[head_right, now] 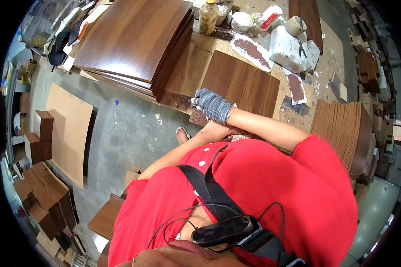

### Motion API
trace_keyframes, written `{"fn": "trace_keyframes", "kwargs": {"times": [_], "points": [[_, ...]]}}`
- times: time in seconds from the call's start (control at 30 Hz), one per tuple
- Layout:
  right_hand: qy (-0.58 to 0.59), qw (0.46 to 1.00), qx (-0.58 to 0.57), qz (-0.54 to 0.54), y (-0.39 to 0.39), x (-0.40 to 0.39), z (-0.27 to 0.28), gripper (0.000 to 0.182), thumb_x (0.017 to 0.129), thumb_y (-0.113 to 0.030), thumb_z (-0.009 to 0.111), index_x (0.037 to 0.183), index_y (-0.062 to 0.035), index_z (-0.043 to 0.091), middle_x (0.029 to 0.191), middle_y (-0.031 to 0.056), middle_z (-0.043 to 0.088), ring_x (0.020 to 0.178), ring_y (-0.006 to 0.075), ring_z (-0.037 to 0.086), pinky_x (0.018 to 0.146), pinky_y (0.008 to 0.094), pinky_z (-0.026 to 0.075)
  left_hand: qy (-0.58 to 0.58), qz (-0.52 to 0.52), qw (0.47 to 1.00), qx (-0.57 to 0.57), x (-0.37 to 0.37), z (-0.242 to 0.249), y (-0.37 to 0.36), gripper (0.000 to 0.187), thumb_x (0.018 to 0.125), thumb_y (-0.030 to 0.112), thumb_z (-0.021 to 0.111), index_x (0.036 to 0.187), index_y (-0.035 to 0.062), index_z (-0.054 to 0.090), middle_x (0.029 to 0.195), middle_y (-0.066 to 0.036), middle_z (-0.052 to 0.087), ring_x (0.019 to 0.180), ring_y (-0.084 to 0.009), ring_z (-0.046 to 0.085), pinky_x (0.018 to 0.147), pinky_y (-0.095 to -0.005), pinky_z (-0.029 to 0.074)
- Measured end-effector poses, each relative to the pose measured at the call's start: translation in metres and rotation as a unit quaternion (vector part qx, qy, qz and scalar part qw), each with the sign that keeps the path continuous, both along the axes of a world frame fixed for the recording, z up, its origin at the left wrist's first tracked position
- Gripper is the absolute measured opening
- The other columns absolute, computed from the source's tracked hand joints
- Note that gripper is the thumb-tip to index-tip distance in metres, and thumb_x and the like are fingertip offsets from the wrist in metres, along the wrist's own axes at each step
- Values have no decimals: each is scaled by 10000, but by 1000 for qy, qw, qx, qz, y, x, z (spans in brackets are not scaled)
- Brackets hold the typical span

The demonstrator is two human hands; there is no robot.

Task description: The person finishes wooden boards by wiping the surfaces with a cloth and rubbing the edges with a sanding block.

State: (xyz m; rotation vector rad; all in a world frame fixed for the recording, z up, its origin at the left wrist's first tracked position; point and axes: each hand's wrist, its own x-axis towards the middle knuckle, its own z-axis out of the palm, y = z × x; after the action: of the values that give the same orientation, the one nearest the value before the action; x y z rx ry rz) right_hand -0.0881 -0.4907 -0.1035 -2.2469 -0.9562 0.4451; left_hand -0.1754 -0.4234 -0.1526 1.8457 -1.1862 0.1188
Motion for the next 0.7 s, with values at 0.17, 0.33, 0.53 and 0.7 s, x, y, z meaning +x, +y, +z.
{"fn": "trace_keyframes", "kwargs": {"times": [0.17, 0.33, 0.53, 0.7], "points": [[-185, 983, -2, 5, -22, 57, -18, 104, 886, -75, 638, 974, -68, 692, 966, 159, 621, 939, 354, 565, 857, 447, 477, 51, -47, 993, 98, 2, 22, 7, 532, 796, 112, 704, 1312, 227, 650, 1452, -36, 531, 1381, -295, 463, 1167, -449, 367], [-217, 975, -32, -22, -52, 149, -48, 90, 883, -98, 647, 960, -104, 692, 953, 137, 582, 964, 344, 545, 887, 446, 464, 54, -54, 993, 89, 3, 22, 3, 487, 816, 120, 695, 1292, 221, 659, 1463, -40, 520, 1422, -281, 423, 1203, -459, 332], [-193, 970, -103, -106, -63, 206, -39, 206, 882, -220, 713, 1002, -53, 723, 965, 207, 602, 964, 380, 583, 887, 472, 474, 51, -45, 995, 76, 4, 31, 6, 478, 819, 139, 688, 1293, 198, 662, 1458, -62, 532, 1408, -296, 443, 1152, -462, 379], [-191, 977, -38, -88, -69, 214, -55, 168, 830, -200, 665, 924, -71, 718, 967, 174, 605, 1000, 368, 575, 907, 477, 454, 56, -19, 997, 49, -4, 17, 10, 427, 823, 204, 673, 1249, 199, 693, 1459, -57, 545, 1392, -280, 468, 1140, -430, 398]]}}
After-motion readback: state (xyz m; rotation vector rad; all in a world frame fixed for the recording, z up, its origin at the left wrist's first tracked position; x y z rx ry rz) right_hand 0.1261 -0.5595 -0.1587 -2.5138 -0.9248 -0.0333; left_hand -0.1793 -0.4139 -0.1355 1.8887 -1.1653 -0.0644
